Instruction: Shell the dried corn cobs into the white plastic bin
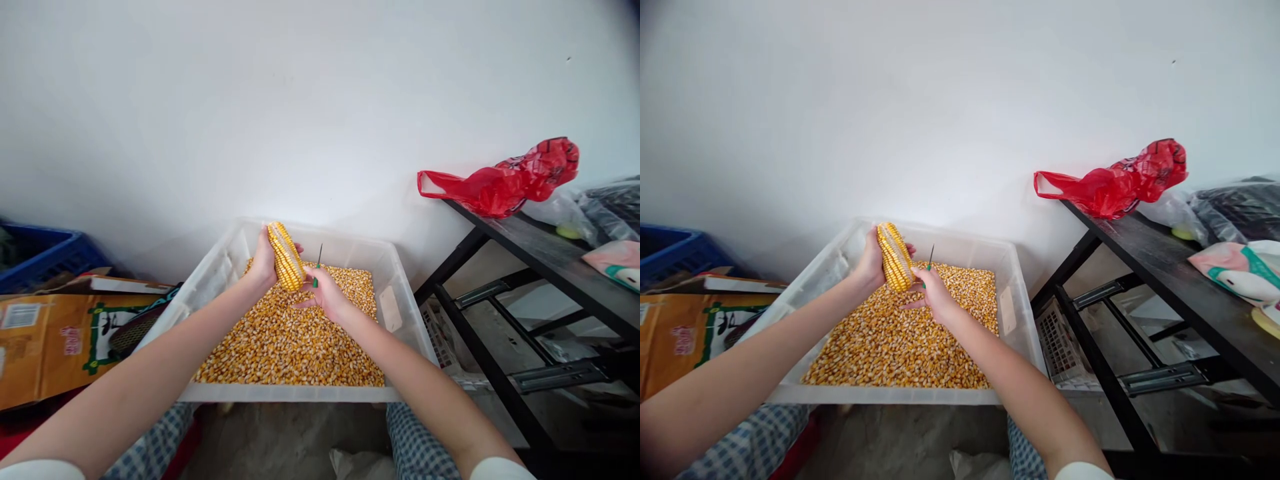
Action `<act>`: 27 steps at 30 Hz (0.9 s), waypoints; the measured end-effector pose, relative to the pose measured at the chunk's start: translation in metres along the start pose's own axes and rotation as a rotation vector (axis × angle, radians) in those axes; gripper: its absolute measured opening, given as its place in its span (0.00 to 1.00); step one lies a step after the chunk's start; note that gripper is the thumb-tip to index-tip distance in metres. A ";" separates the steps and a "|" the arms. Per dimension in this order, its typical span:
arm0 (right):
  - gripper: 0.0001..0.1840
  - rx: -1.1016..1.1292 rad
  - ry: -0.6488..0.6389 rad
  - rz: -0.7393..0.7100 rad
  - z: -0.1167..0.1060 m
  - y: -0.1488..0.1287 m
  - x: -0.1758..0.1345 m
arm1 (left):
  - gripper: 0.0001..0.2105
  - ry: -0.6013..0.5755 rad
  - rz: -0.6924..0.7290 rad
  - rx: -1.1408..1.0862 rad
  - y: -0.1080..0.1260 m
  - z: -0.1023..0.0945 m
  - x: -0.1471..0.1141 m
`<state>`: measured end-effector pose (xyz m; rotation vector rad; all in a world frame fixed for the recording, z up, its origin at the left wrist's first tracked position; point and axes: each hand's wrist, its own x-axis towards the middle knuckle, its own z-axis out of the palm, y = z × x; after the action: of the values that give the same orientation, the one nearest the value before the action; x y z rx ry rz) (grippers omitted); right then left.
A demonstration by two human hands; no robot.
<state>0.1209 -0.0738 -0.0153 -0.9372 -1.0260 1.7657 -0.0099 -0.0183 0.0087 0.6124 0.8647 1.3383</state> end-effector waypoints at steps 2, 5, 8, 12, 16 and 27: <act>0.18 -0.089 0.018 0.018 -0.006 -0.001 0.003 | 0.30 0.005 -0.014 0.009 0.000 -0.001 0.002; 0.25 -0.336 0.086 0.063 -0.019 0.000 0.011 | 0.28 -0.020 -0.037 0.099 -0.003 -0.001 0.003; 0.29 -0.583 0.190 -0.051 -0.029 0.001 0.018 | 0.26 -0.046 -0.013 0.202 -0.008 0.000 0.000; 0.27 -0.545 0.102 -0.173 -0.028 -0.006 0.016 | 0.24 -0.154 0.119 0.321 -0.012 0.001 -0.009; 0.33 -0.427 -0.171 -0.126 -0.018 -0.010 0.005 | 0.22 -0.230 0.200 0.393 -0.010 0.004 -0.017; 0.45 -0.304 -0.182 -0.074 -0.006 0.018 0.005 | 0.22 -0.220 0.254 0.500 -0.009 0.008 -0.022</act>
<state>0.1191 -0.0724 -0.0344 -0.9190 -1.4587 1.6847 0.0016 -0.0406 0.0101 1.2704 0.9668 1.2498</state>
